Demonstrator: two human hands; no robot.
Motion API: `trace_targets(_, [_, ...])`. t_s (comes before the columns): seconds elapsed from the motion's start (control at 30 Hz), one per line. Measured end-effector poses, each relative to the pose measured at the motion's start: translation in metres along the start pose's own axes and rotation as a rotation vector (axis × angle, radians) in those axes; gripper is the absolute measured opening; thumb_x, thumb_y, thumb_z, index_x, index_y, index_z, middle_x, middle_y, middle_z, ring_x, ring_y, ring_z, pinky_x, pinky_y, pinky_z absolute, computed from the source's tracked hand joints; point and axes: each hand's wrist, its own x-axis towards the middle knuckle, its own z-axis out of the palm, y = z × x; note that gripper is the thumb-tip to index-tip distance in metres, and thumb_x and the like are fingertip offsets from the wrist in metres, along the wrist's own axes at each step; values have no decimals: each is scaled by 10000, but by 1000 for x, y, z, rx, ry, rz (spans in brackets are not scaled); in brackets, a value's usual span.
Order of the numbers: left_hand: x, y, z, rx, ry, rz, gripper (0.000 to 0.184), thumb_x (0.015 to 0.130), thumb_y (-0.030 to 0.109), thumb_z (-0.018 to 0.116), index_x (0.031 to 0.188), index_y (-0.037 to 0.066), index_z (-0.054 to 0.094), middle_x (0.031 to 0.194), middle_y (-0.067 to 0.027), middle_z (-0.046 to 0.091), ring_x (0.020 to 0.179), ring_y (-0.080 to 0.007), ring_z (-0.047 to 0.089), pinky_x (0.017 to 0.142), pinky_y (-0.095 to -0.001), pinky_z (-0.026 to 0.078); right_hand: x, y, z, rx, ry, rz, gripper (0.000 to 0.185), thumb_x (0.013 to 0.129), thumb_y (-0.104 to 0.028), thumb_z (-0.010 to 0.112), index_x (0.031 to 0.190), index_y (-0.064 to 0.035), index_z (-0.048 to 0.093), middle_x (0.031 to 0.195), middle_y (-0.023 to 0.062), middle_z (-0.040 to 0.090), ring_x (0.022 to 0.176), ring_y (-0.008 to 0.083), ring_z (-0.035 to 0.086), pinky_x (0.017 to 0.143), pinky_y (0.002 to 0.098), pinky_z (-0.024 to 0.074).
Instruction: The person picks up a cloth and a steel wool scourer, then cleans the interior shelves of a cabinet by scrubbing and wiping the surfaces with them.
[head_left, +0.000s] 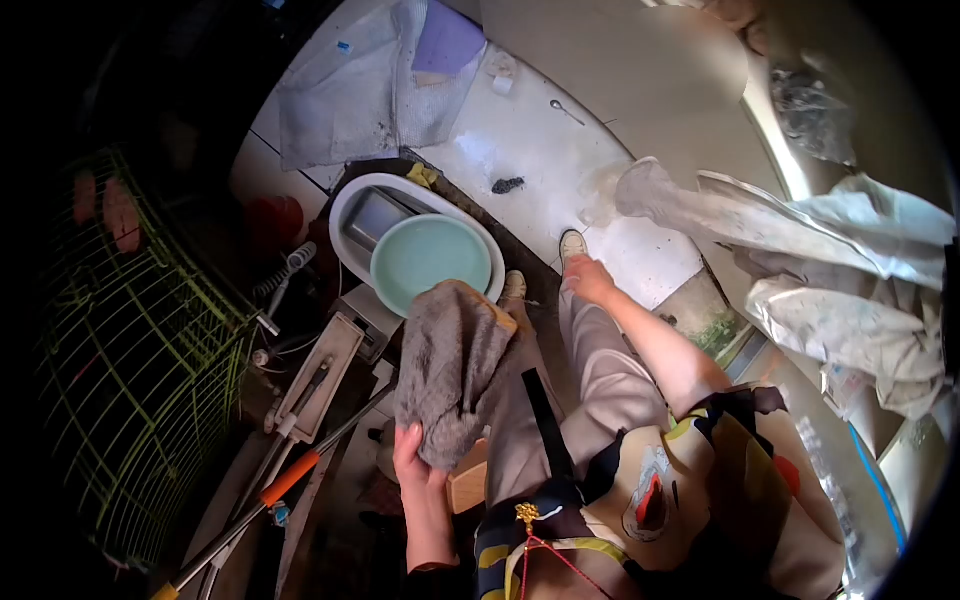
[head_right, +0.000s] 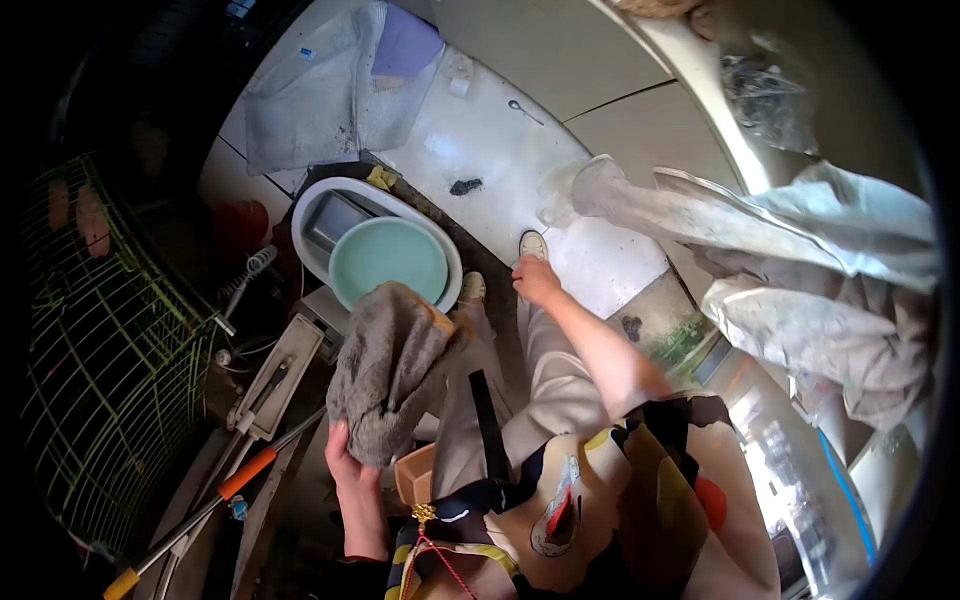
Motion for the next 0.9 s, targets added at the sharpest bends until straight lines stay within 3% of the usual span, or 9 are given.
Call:
trace_targets(0.1, [2, -29, -20, -9, 89, -42, 668, 826, 266, 581, 1407, 39, 343, 1396, -144, 436, 1261, -334, 439, 1066, -464, 345, 67, 8, -23, -207, -73, 125, 251, 801, -131, 564, 994, -158, 722, 1407, 48, 406, 1205, 308, 430, 992, 380, 427])
trace_targets(0.27, [12, -66, -37, -123, 284, -27, 596, 851, 316, 550, 1349, 17, 420, 1321, -172, 506, 1202, -327, 495, 1003, -472, 415, 184, 30, -4, -521, -83, -76, 361, 773, -94, 570, 1085, -219, 697, 1470, 42, 321, 1298, 330, 330, 989, 426, 415])
trace_targets(0.43, [5, -100, -62, 1143, 569, 350, 694, 841, 363, 600, 1395, 31, 344, 1364, -163, 453, 1204, -311, 494, 988, -467, 430, 279, 18, 43, -772, -117, -236, 311, 803, -124, 568, 1049, -252, 708, 1499, 49, 284, 1353, 319, 277, 958, 435, 404])
trace_targets(0.5, [8, -97, -75, 484, 726, -131, 778, 807, 374, 671, 1451, 122, 316, 1428, -108, 408, 1296, -339, 387, 1060, -532, 312, 308, 12, 66, -806, -114, -236, 278, 820, -140, 560, 1020, -254, 716, 1502, 48, 279, 1361, 315, 265, 967, 439, 383])
trace_targets(0.57, [11, -94, -83, 500, 663, -98, 776, 780, 224, 699, 1445, 100, 319, 1404, -121, 424, 1266, -333, 424, 1018, -523, 375, 327, 10, 84, -873, -93, -217, 266, 835, -147, 549, 1005, -260, 721, 1509, 44, 268, 1369, 311, 251, 979, 450, 368])
trace_targets(0.6, [25, -83, -78, -239, 744, -105, 804, 767, 219, 711, 1451, 101, 304, 1403, -136, 417, 1271, -357, 412, 1013, -543, 381, 334, 9, 88, -846, -90, -217, 236, 836, -150, 553, 985, -217, 723, 1499, 47, 289, 1379, 315, 233, 985, 457, 356])
trace_targets(0.73, [41, -77, -85, -99, 686, -121, 821, 764, 251, 715, 1455, 109, 294, 1411, -137, 407, 1277, -365, 401, 1019, -559, 368, 358, 23, 110, -796, 75, -330, 199, 819, -210, 609, 975, -141, 712, 1447, 50, 361, 1343, 302, 288, 967, 446, 364])
trace_targets(0.8, [47, -77, -84, -52, 625, -114, 830, 763, 268, 716, 1458, 113, 289, 1415, -137, 402, 1281, -369, 395, 1021, -566, 362, 340, 15, 95, -621, 14, -408, 266, 753, -253, 700, 964, -92, 708, 1256, 59, 512, 1239, 268, 377, 977, 444, 330])
trace_targets(0.9, [53, -75, -79, -40, 522, -104, 844, 761, 292, 719, 1461, 120, 282, 1421, -138, 394, 1286, -376, 387, 1025, -578, 352, 293, -3, 64, -171, 215, -437, 252, 683, -181, 754, 800, -12, 608, 976, 155, 578, 873, 307, 576, 747, 406, 469])
